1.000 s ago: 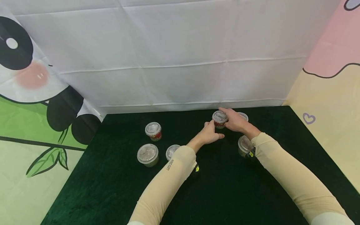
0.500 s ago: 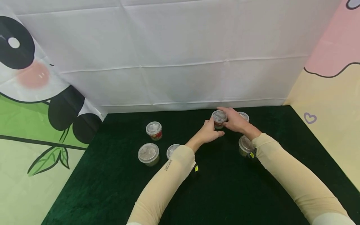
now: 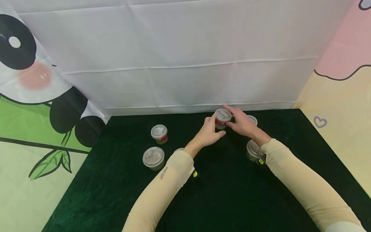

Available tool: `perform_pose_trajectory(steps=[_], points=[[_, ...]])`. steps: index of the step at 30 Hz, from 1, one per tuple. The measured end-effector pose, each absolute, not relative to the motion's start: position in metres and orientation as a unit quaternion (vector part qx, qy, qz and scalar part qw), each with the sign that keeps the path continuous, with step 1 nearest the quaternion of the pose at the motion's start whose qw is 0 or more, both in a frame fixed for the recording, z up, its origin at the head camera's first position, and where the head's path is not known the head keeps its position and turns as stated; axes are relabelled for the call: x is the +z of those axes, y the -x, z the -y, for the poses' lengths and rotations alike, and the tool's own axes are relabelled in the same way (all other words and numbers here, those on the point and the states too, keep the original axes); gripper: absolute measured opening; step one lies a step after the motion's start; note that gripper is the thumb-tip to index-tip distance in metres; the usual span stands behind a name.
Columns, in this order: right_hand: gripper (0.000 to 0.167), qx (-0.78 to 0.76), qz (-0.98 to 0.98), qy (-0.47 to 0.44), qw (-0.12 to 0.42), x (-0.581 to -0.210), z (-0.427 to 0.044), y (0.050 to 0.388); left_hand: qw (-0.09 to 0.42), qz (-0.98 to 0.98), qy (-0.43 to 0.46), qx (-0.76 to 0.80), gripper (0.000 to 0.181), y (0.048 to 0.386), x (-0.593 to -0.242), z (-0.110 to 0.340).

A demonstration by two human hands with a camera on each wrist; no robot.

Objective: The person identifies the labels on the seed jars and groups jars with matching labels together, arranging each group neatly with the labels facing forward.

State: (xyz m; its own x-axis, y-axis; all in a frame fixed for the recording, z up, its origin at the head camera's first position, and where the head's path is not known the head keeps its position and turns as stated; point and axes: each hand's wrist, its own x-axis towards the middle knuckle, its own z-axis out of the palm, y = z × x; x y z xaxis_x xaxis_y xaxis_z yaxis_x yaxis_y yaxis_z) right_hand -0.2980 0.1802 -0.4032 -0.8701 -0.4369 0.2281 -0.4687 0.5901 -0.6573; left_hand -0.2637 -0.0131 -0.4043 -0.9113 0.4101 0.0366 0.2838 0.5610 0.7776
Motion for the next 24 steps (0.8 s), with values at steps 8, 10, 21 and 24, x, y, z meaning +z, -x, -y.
perform_pose_trajectory(steps=[8, 10, 21, 24], points=[[0.075, 0.488, 0.839, -0.241, 0.007, -0.393, -0.174, 0.287, 0.041, -0.865, -0.212, 0.454, 0.081, 0.254, -0.395, 0.035], [0.075, 0.516, 0.825, -0.230, 0.005, -0.390, -0.172, 0.283, 0.033, -0.853, -0.224, 0.470, 0.081, 0.250, -0.391, 0.039], [0.067, 0.611, 0.766, -0.199, -0.004, -0.381, -0.164, 0.260, 0.004, -0.837, -0.244, 0.490, 0.081, 0.227, -0.371, 0.053], [0.067, 0.636, 0.746, -0.198, -0.022, -0.379, -0.163, 0.254, 0.002, -0.828, -0.255, 0.499, 0.080, 0.219, -0.368, 0.058]])
